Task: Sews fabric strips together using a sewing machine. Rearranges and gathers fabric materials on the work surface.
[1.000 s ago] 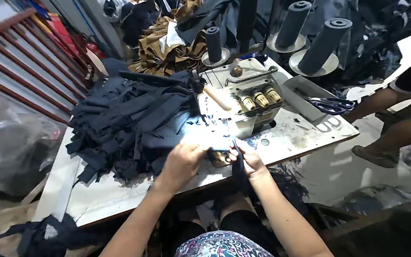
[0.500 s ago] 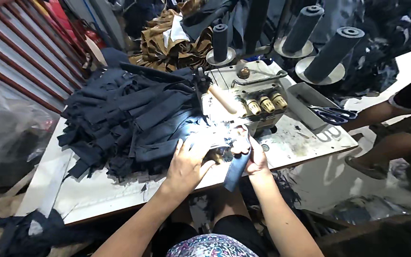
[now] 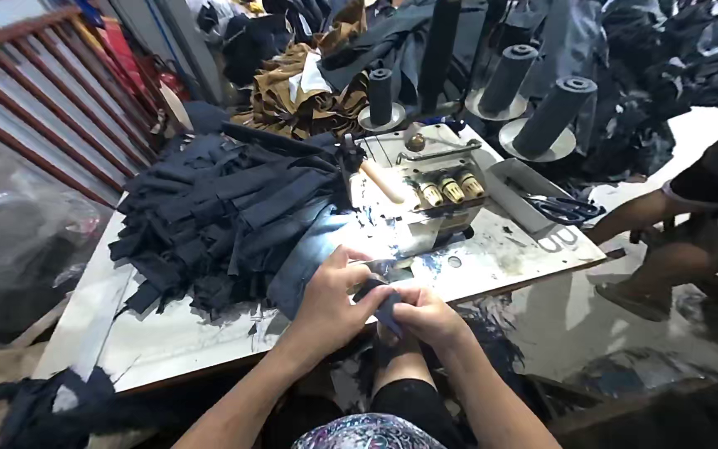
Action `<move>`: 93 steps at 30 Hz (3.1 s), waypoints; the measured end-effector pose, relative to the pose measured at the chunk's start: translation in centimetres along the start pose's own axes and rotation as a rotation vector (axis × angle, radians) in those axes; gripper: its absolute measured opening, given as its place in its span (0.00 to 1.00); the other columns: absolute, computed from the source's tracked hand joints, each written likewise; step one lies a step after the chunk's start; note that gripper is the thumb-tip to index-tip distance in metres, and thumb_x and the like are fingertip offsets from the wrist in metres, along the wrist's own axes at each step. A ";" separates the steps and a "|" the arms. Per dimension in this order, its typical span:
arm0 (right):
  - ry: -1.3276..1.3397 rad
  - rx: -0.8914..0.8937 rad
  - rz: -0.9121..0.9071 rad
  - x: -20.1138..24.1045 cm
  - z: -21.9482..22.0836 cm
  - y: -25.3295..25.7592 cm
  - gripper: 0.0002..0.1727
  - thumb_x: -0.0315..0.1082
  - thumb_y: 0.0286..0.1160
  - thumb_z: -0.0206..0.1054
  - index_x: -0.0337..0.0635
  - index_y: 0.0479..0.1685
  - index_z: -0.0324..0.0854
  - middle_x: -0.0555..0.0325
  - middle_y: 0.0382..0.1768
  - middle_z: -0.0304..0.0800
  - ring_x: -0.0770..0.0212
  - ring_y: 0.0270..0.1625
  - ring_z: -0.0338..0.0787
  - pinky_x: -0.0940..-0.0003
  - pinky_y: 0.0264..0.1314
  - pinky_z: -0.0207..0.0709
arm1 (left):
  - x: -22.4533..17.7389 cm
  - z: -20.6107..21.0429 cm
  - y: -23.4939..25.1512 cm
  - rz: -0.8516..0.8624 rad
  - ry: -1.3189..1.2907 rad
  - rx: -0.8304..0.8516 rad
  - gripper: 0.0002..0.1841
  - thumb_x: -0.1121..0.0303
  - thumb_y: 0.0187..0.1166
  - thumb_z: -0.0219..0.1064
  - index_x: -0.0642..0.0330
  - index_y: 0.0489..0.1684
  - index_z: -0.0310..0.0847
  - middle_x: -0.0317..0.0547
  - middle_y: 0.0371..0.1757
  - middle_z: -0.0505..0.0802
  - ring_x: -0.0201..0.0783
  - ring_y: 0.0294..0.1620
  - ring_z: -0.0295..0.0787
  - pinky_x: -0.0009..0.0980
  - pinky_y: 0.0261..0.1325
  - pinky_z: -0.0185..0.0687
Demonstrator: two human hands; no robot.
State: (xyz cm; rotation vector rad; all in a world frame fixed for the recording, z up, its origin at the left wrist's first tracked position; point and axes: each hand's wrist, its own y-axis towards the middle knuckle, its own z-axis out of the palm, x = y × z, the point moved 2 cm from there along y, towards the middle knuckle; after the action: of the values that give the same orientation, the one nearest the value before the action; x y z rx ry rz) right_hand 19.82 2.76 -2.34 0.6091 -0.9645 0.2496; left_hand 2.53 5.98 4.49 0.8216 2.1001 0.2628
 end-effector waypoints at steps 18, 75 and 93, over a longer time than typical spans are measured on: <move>0.339 -0.136 0.212 -3.9 -4.7 -1.5 0.32 0.55 0.69 0.74 0.50 0.71 0.80 0.57 0.51 0.93 0.65 0.38 0.93 0.74 0.35 0.88 | 8.3 0.6 0.3 0.390 0.442 0.164 0.21 0.58 0.85 0.57 0.53 0.70 0.87 0.46 0.70 0.90 0.47 0.74 0.85 0.50 0.82 0.71; 0.444 -0.629 -0.141 -2.3 -6.8 2.5 0.22 0.41 0.93 0.40 0.49 0.46 0.84 0.66 0.22 0.84 0.71 0.27 0.87 0.76 0.38 0.85 | 5.8 2.9 1.4 0.170 0.572 0.099 0.24 0.49 0.83 0.62 0.59 0.60 0.90 0.51 0.67 0.91 0.53 0.74 0.85 0.59 0.81 0.70; 0.011 0.135 -0.101 0.2 0.4 0.2 0.09 0.43 0.81 0.67 0.55 0.47 0.91 0.74 0.40 0.95 0.79 0.40 0.91 0.78 0.44 0.86 | 0.7 -3.8 0.1 0.090 0.072 -0.036 0.12 0.60 0.72 0.75 0.56 0.25 0.86 0.41 0.58 0.92 0.35 0.67 0.86 0.37 0.68 0.85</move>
State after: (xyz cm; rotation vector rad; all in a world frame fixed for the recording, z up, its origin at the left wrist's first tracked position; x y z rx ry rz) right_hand 19.53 2.71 -1.94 0.7769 -0.9084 0.2287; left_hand -0.71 6.87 6.42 0.8983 2.1212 0.3822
